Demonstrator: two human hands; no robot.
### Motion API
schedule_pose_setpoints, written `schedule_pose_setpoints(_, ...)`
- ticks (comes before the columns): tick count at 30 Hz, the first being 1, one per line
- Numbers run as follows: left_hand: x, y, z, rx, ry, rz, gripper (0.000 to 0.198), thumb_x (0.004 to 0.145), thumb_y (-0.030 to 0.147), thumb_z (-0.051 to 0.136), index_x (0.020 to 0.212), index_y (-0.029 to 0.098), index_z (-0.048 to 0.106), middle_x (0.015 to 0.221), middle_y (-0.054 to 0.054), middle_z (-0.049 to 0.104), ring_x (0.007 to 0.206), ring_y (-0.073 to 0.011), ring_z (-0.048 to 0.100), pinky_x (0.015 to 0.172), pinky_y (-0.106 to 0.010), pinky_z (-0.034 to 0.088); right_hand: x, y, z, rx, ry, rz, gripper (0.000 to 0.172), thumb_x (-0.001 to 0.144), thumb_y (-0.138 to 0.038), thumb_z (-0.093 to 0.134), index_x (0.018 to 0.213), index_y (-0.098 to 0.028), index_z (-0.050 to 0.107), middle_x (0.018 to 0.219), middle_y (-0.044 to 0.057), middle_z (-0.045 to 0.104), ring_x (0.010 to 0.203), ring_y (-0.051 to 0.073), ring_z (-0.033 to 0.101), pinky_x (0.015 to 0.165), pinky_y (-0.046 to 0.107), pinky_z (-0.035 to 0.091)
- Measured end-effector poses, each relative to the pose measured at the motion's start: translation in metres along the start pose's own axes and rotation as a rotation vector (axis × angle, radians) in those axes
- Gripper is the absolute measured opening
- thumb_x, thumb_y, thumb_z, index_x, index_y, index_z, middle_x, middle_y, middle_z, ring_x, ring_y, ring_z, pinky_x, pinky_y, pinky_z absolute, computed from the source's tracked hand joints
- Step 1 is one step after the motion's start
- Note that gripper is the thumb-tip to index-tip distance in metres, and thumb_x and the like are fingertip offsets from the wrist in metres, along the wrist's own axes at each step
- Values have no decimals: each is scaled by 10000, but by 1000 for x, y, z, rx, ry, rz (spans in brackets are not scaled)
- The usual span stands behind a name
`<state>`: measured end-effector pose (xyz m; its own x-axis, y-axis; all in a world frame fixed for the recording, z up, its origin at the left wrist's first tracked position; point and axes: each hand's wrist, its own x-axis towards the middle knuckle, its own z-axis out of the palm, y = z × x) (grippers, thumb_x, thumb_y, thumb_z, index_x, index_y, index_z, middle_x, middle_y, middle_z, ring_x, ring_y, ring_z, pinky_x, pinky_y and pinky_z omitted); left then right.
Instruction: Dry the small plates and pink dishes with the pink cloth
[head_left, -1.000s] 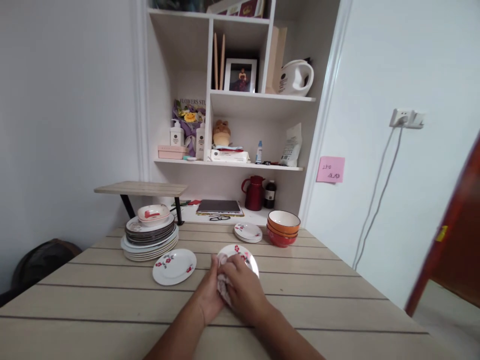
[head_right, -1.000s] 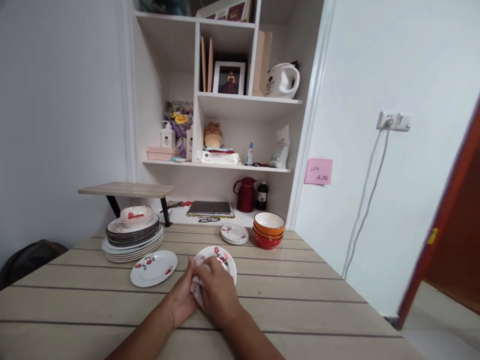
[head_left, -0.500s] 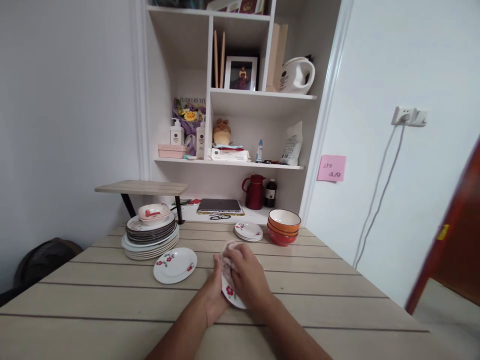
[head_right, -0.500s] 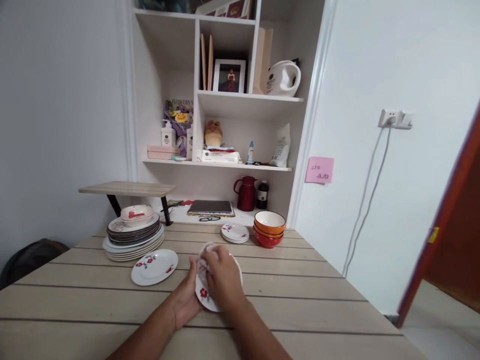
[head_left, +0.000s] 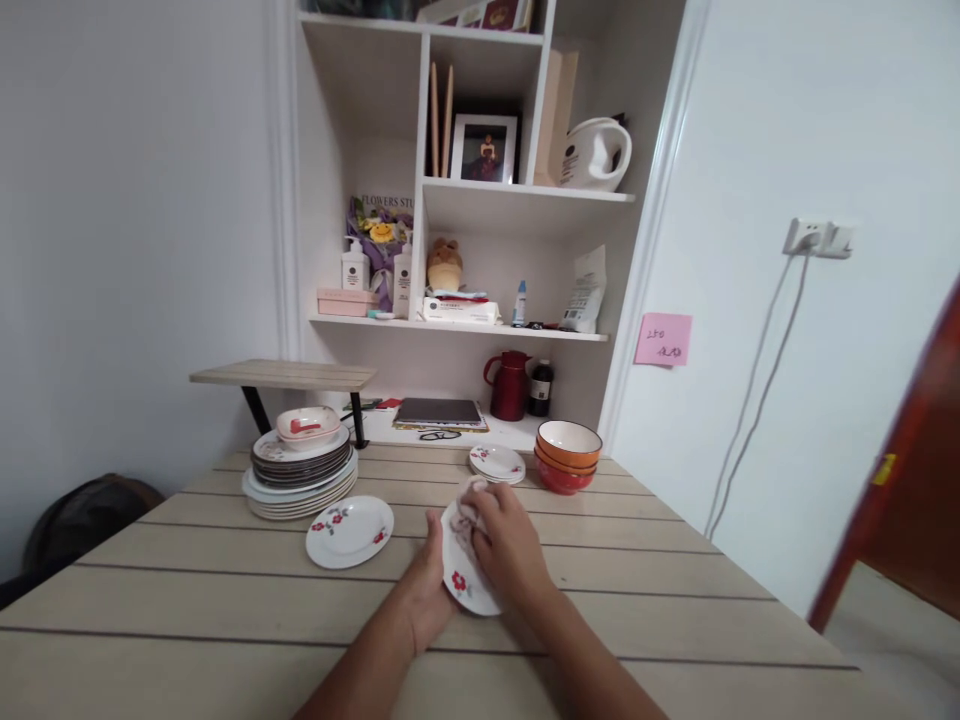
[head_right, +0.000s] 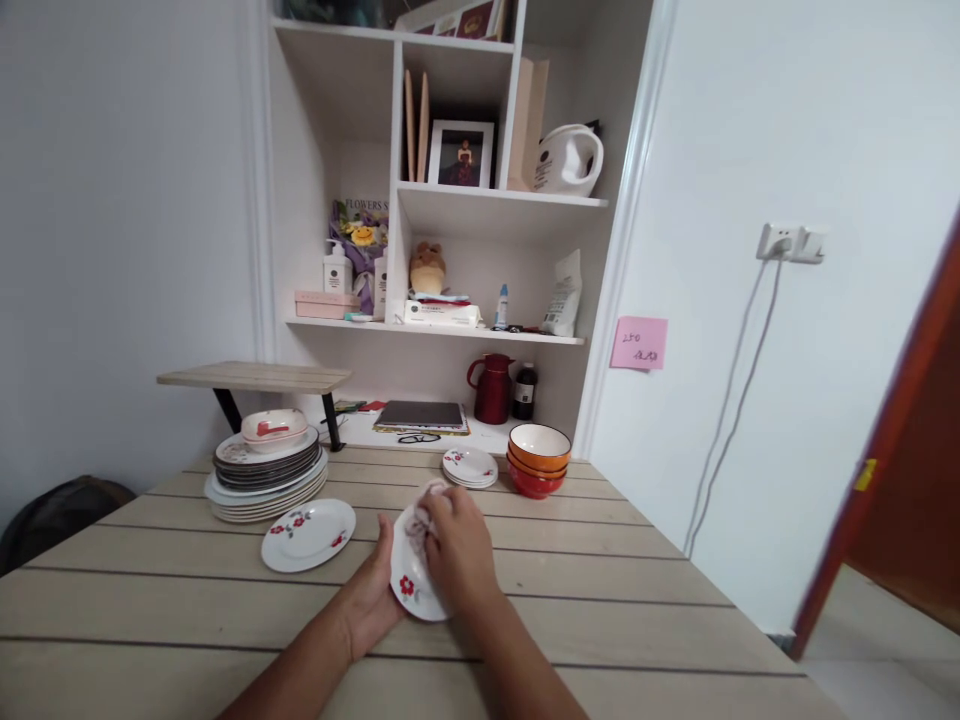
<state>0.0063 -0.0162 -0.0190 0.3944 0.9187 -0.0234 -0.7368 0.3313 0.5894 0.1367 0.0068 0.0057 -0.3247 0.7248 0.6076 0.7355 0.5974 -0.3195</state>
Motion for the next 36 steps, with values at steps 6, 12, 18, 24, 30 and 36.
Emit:
schedule_pose_setpoints(6,4,6,-7,-48,-12,62,730,858,679,388,1321,142,562,1224,-163,672,1207,-286,580,1045,-408,399,-20,2,1,-32,-184,16,347,716,-86,530,1013,-248,609,1069,51,552,888,190,549,710,271,378)
schedule_pose_setpoints(12,2,2,-5,-10,-25,20,709,847,667,434,1332,163,551,1220,-153,676,1208,-279,583,1042,-405,403,-4,-11,4,2,-68,-122,440,719,-57,510,1095,-258,615,1107,63,541,1002,217,505,842,313,382)
schedule_pose_setpoints(18,6,6,-6,-58,-24,82,722,873,672,358,1360,165,524,1244,-160,662,1207,-287,581,1066,-450,379,-10,16,-2,-111,-74,120,355,734,-64,513,1030,-222,627,1051,75,547,896,198,531,764,291,377)
schedule_pose_setpoints(24,5,4,-14,-15,7,51,744,843,689,427,1325,136,554,1214,-169,676,1181,-299,601,1046,-427,405,-15,-18,12,-13,-159,-149,416,710,-78,530,1076,-252,624,1077,62,551,957,210,517,776,293,383)
schedule_pose_setpoints(30,11,-1,-14,-18,-64,6,752,842,705,396,1372,185,511,1269,-150,650,1219,-289,573,1051,-444,393,2,14,1,-68,73,46,433,734,-36,488,1102,-226,617,1113,92,541,992,228,513,841,326,381)
schedule_pose_setpoints(36,8,9,-17,-41,15,146,720,880,664,373,1338,137,547,1241,-168,662,1194,-291,590,1051,-425,399,-21,-3,14,-26,-168,-86,375,704,-86,545,1028,-257,628,1037,54,555,907,202,539,744,284,383)
